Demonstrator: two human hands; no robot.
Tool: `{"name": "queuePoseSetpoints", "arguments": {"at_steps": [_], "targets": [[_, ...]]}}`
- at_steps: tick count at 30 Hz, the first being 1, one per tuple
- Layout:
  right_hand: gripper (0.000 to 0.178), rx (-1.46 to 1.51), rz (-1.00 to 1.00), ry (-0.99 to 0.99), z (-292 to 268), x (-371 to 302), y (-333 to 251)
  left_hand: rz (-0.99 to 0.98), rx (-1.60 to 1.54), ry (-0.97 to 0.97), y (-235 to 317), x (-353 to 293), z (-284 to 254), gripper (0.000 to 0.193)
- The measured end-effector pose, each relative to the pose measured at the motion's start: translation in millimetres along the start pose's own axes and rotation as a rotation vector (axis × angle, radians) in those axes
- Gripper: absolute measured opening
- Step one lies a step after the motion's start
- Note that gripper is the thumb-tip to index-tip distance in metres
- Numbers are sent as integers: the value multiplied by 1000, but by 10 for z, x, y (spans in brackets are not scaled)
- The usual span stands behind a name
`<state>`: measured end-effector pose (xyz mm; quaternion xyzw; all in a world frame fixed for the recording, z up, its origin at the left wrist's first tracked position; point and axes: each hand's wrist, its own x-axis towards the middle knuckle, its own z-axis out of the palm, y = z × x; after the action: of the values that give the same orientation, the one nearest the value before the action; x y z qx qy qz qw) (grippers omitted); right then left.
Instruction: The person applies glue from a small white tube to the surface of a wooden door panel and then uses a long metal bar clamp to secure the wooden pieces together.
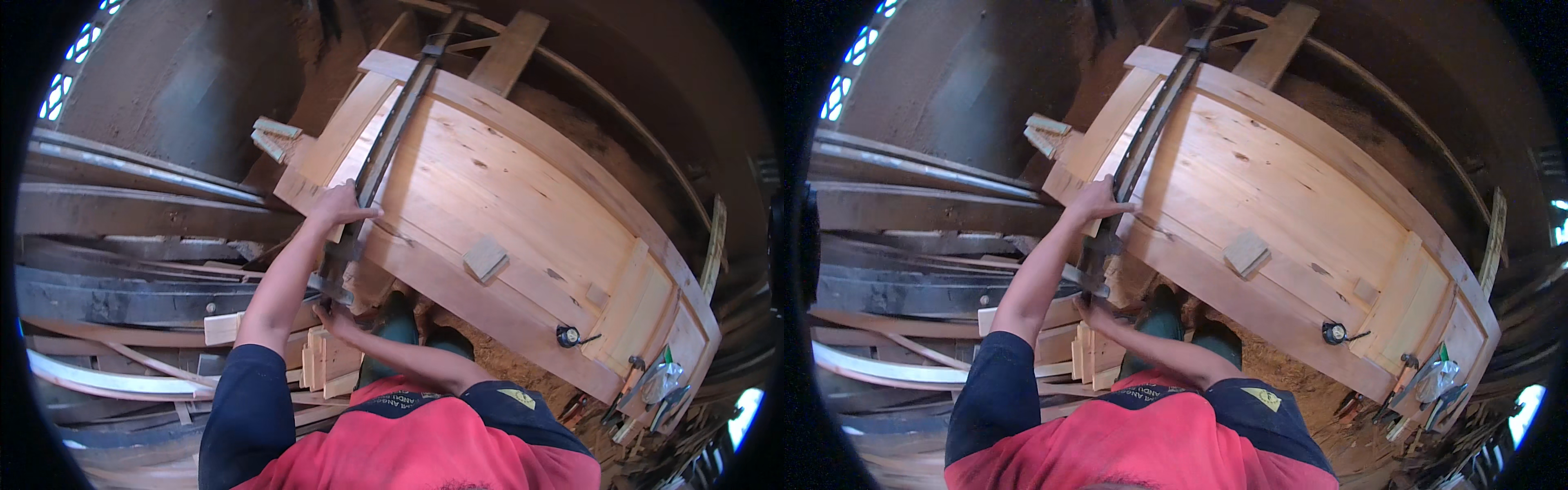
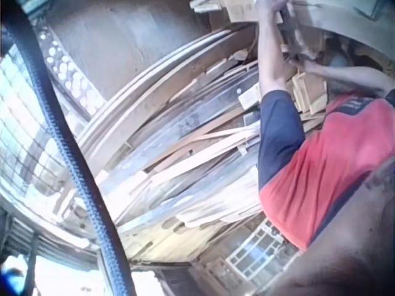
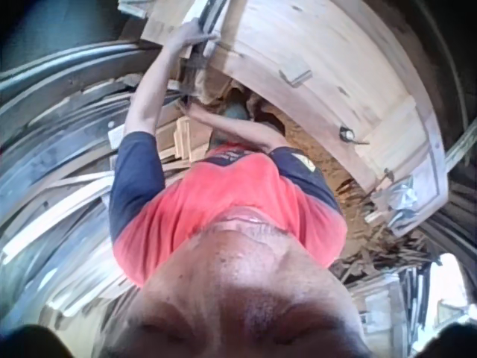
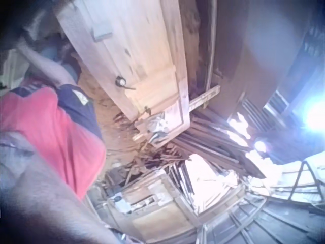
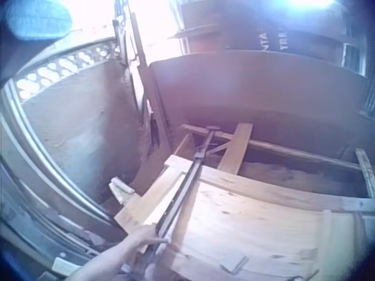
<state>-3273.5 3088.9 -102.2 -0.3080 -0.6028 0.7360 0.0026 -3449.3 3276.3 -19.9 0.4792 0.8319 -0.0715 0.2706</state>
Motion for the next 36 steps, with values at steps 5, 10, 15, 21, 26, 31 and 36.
{"name": "queuePoseSetpoints", "arguments": {"at_steps": [5, 10, 15, 21, 26, 31, 36], "targets": [[48, -88, -298, 210, 528, 609, 253, -17, 68, 106, -391, 179, 49, 81], [53, -221, -288, -36, 668, 963, 206, 29, -36, 156, -933, 281, 146, 75], [51, -395, -36, -474, 445, 659, -12, 74, -63, 127, -1198, 221, 241, 73], [47, -193, -110, -362, -85, 455, -102, 54, -63, 131, -1338, 252, 369, 68], [37, -197, -2, 1, -645, 642, -265, 109, -464, 175, -1521, -108, 155, 57], [43, 100, 105, 39, -533, 907, -1186, -258, -1288, 395, -1537, -161, 867, 49], [32, -36, 130, 100, -377, 1082, -1083, -405, -1503, 394, -1511, -284, 1046, 45]]}}
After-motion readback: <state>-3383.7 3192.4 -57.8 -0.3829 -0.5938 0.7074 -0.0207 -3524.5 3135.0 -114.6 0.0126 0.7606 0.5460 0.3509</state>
